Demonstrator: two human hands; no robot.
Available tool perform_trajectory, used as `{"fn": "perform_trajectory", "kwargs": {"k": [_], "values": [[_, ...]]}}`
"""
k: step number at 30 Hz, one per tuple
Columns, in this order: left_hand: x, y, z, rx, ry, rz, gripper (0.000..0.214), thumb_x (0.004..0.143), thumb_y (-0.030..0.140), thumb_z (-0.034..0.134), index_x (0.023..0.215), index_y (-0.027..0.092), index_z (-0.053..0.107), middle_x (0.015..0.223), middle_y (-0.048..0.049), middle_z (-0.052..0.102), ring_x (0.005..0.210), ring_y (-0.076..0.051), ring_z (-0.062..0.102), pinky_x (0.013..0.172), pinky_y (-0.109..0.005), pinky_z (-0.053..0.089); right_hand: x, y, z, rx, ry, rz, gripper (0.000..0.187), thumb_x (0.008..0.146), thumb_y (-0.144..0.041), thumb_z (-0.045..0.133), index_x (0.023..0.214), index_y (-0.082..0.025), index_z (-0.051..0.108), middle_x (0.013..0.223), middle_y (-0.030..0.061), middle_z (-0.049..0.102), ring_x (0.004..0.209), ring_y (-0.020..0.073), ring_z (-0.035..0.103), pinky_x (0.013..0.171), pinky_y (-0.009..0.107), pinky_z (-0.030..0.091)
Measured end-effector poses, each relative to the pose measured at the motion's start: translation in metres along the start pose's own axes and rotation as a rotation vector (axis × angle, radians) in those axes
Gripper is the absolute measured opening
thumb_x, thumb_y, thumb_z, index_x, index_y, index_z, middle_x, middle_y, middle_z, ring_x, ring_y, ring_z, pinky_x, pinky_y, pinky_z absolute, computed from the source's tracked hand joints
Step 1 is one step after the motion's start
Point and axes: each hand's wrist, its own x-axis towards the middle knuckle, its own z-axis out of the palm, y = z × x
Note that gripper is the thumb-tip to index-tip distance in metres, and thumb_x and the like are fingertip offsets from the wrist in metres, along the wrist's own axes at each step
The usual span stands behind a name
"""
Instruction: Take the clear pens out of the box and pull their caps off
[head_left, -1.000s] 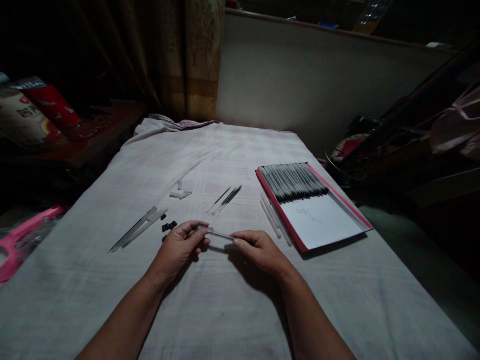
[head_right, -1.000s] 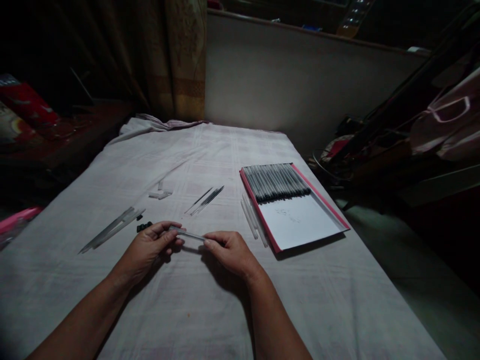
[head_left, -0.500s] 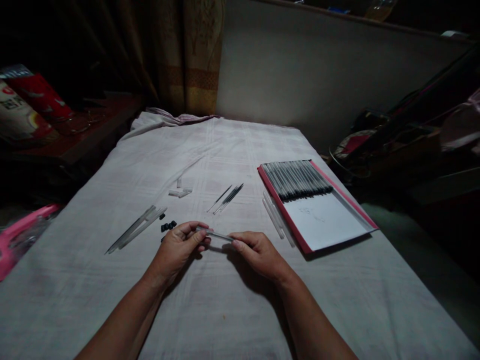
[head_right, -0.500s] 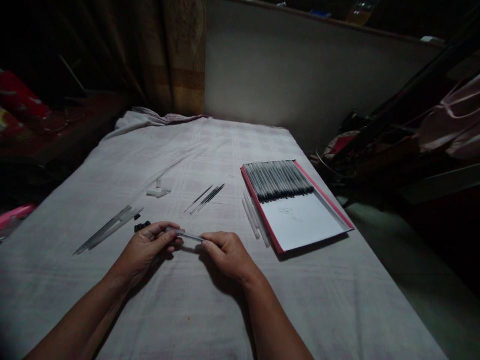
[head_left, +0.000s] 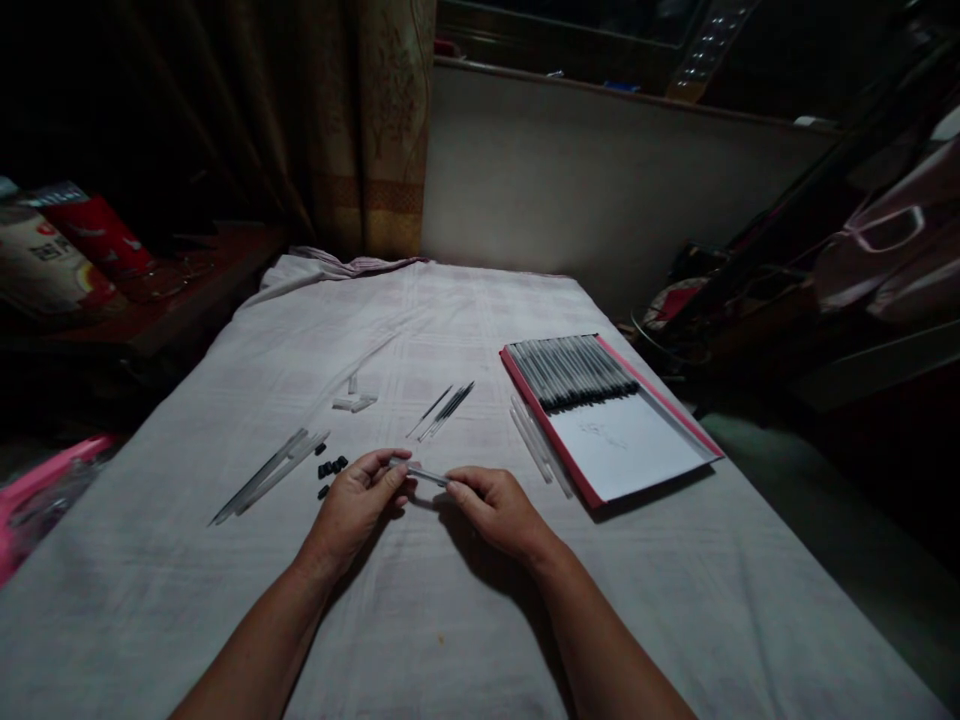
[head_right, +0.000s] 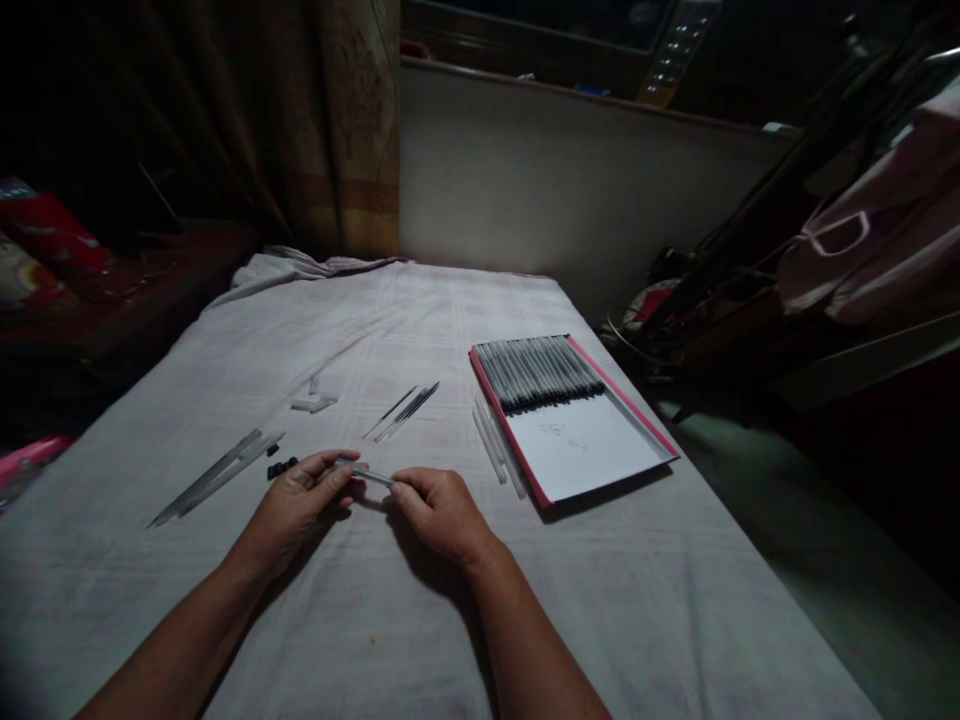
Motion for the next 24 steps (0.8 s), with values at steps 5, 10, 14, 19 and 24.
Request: {"fn": "perform_trajectory", "kwargs": {"k": [5, 10, 14, 19, 24], "values": [[0.004, 0.002, -0.009, -0.101, 0.003, 0.009, 0.073, 0.061, 0.054, 0.088, 0.121, 0.021, 0.063, 0.117, -0.0119, 0.073, 0.078, -0.017, 0.071, 0.056, -0.024, 0.056, 0.011, -0.004, -0.029, -0.028, 0.327, -0.032, 0.028, 0.088, -0.037, 0.057, 0.098, -0.019, 0.077, 0.084, 0.0049, 0.075, 0.079, 0.0203, 0.069, 0.075, 0.03, 0.053], [0.008, 0.004, -0.017, -0.142, -0.049, -0.007, 0.058, 0.066, 0.046, 0.088, 0.112, 0.018, 0.067, 0.107, -0.0108, 0.074, 0.07, -0.014, 0.069, 0.057, -0.026, 0.057, 0.045, 0.017, -0.122, -0.182, 0.792, 0.078, 0.038, 0.083, -0.042, 0.062, 0.103, -0.014, 0.079, 0.1, 0.0123, 0.079, 0.095, 0.0268, 0.072, 0.087, 0.038, 0.055], [0.009, 0.003, -0.016, -0.142, -0.059, -0.006, 0.056, 0.062, 0.045, 0.091, 0.106, 0.016, 0.071, 0.098, -0.0089, 0.074, 0.069, -0.014, 0.068, 0.06, -0.026, 0.057, 0.069, 0.037, -0.178, -0.595, 0.832, 0.411, 0.038, 0.088, -0.029, 0.054, 0.116, -0.014, 0.076, 0.111, 0.0139, 0.078, 0.103, 0.0285, 0.071, 0.09, 0.039, 0.053], [0.008, 0.004, -0.016, -0.146, -0.063, -0.02, 0.056, 0.059, 0.043, 0.092, 0.104, 0.016, 0.072, 0.097, -0.008, 0.074, 0.069, -0.014, 0.068, 0.062, -0.027, 0.057, 0.083, 0.052, -0.185, -0.722, 0.802, 0.488, 0.038, 0.089, -0.027, 0.053, 0.117, -0.015, 0.075, 0.113, 0.0163, 0.077, 0.105, 0.0319, 0.07, 0.089, 0.041, 0.052], [0.007, 0.005, -0.016, -0.142, -0.063, -0.021, 0.053, 0.061, 0.042, 0.091, 0.103, 0.016, 0.072, 0.095, -0.0072, 0.073, 0.07, -0.015, 0.068, 0.062, -0.028, 0.056, 0.093, 0.059, -0.179, -0.806, 0.751, 0.483, 0.037, 0.09, -0.029, 0.054, 0.117, -0.018, 0.076, 0.111, 0.0146, 0.077, 0.103, 0.03, 0.07, 0.088, 0.039, 0.051]]}}
